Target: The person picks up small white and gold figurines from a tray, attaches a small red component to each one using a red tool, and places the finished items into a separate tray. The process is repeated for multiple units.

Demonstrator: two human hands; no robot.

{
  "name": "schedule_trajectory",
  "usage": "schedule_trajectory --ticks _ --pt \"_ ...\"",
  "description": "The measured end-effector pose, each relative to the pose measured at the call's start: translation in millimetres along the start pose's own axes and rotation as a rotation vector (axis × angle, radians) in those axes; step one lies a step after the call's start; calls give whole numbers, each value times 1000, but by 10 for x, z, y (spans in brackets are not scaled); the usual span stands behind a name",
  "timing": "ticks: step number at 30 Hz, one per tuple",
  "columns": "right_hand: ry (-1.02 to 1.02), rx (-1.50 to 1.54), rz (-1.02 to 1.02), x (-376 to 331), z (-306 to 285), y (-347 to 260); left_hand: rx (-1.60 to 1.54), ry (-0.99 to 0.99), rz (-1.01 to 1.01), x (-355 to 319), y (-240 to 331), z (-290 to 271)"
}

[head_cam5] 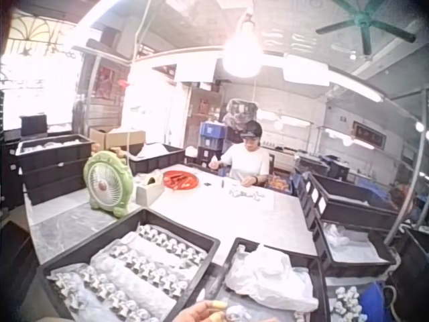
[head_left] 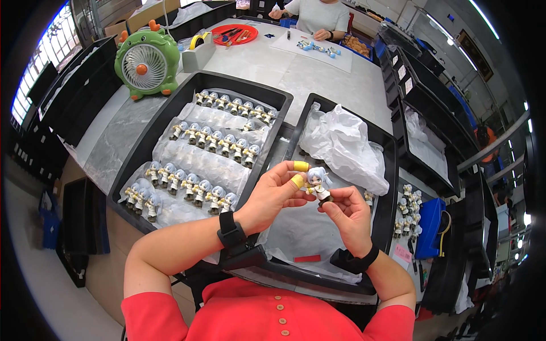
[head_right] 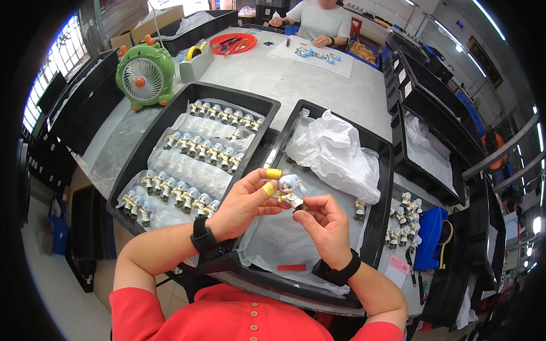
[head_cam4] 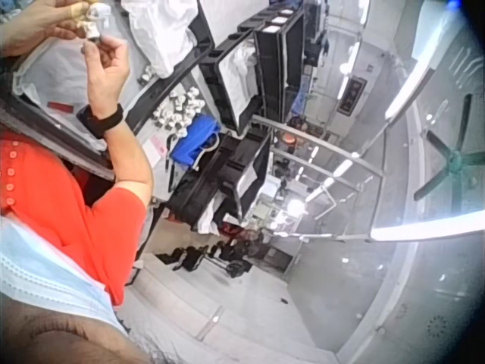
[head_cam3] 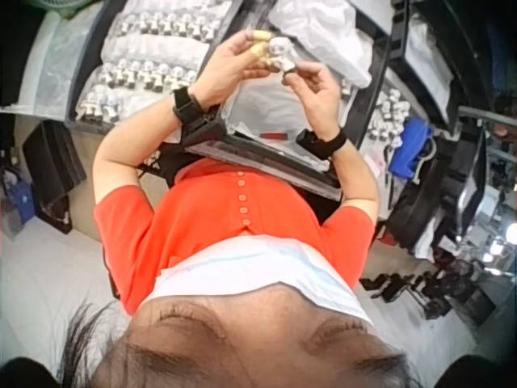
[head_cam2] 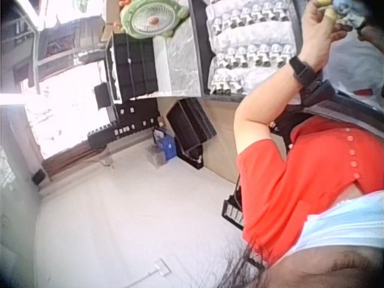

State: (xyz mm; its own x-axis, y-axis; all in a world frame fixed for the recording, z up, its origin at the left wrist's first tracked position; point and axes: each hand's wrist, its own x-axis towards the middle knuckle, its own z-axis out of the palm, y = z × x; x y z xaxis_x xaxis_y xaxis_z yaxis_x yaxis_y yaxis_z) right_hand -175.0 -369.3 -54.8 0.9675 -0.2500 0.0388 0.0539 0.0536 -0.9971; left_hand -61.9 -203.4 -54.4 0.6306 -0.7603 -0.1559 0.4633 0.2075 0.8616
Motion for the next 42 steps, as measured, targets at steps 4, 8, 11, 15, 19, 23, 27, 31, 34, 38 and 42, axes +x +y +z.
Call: schedule_trajectory --ticks 4,8,11,15,19,23,27,31,34,38,42 --pt "34 -122 -103 11 7 4 -16 -59 8 1 -17 -12" --pt "86 -389 -287 13 21 24 -78 -113 2 -4 -51 7" --pt "132 -646 -422 -5 93 -64 -228 -192 -12 8 -89 -2" --pt "76 -837 -624 -19 104 -71 -346 -293 -20 1 -110 31" --pt "22 -891 -779 -16 104 -43 -402 -334 -75 2 -70 -3" --pt "18 -812 -755 -45 132 -39 -418 -338 -109 9 -81 -12" --pt "46 -745 -688 -57 150 -48 -414 -315 -115 20 -77 4" --pt "70 -716 -689 -53 137 -12 -429 -313 -112 35 -99 -11" --pt "78 -712 -679 -33 142 -46 -438 -310 -116 38 -94 -31" --pt "95 -731 -692 -23 117 -67 -441 -283 -113 34 -86 -26" --pt "93 -742 -681 -24 117 -73 -441 -277 -106 34 -87 -32"
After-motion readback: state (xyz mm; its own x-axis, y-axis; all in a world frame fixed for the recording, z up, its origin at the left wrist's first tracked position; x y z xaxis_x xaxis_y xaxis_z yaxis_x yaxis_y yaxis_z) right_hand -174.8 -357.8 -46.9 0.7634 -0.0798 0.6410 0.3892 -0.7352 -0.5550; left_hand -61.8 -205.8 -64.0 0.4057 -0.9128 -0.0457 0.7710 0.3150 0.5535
